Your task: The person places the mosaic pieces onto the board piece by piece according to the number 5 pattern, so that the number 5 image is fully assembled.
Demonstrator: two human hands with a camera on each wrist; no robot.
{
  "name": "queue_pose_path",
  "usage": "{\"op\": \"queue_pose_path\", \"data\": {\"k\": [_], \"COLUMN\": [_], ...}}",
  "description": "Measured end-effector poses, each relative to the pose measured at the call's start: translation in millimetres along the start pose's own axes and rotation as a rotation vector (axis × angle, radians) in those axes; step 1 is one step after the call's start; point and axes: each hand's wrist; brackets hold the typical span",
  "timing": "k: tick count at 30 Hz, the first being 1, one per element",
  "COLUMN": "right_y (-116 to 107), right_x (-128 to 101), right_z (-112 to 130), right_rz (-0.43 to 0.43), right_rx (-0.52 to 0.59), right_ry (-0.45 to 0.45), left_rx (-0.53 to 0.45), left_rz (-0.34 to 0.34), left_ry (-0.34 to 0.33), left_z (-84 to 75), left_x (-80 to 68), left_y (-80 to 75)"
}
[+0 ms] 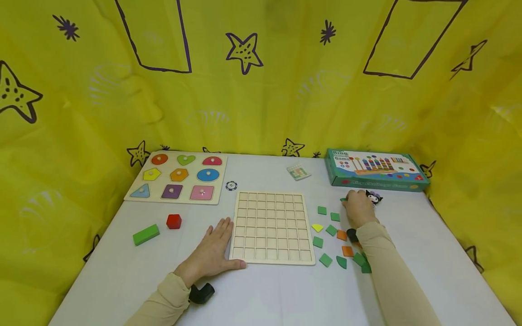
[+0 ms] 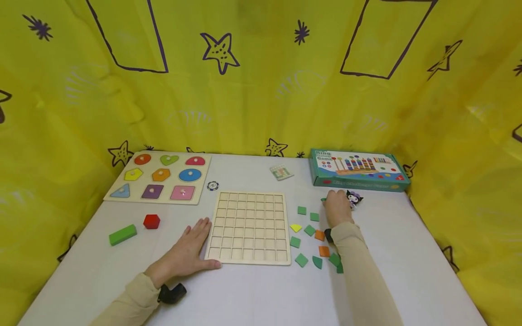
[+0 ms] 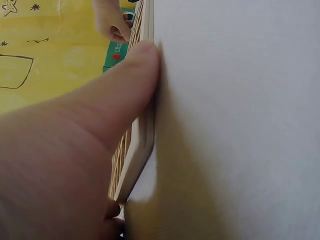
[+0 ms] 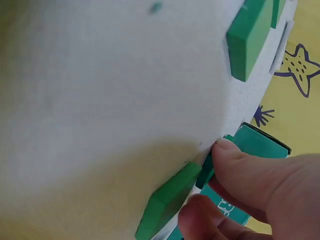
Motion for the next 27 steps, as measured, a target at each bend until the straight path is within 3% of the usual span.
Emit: {"op": "queue_pose_path", "data": {"k": [5,8,13,17,23,27], "right_y": [-1.5,-6.0,-8.6,3.4,27.7,36.6], "right_x": [-1.2,-3.3,-13.6,-18.8,0.8,15.4], "right_z": [3.0,19.1,78.9,129.8,176.8,190.1], "right_rz": [-0.012,-0.029,-0.051,-0.004,0.127,0.119], "right_rx": [-0.005,0.044,0.134,0.152,0.052,-0.077], "right_ry": [-0.032,-0.089,-0.287,-0.423,-0.497,-0.522], "left_rx": [-0.022,-0.023,-0.013,-0.012,-0.018,-0.029], "left_rz": [-0.004,-0.005,-0.012,-0.020,-0.020,-0.020], "left_ry": [-0.009,-0.016,-0.025,-0.027,-0.032,-0.014], "left_z": [-1.8,-2.5,-1.6,0.3,1.8,0.9], "left_x": [0.9,1.1,0.5,-0.1,-0.7,-0.2], "left_y": [0.8,1.7,3.3,3.7,4.3,4.7]}}
Point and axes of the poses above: each hand's wrist, its own x-axis towards the middle knuckle, its own y-axis out of the palm, z = x × y, and after that the axes turned 12 degrees about z, right-handed
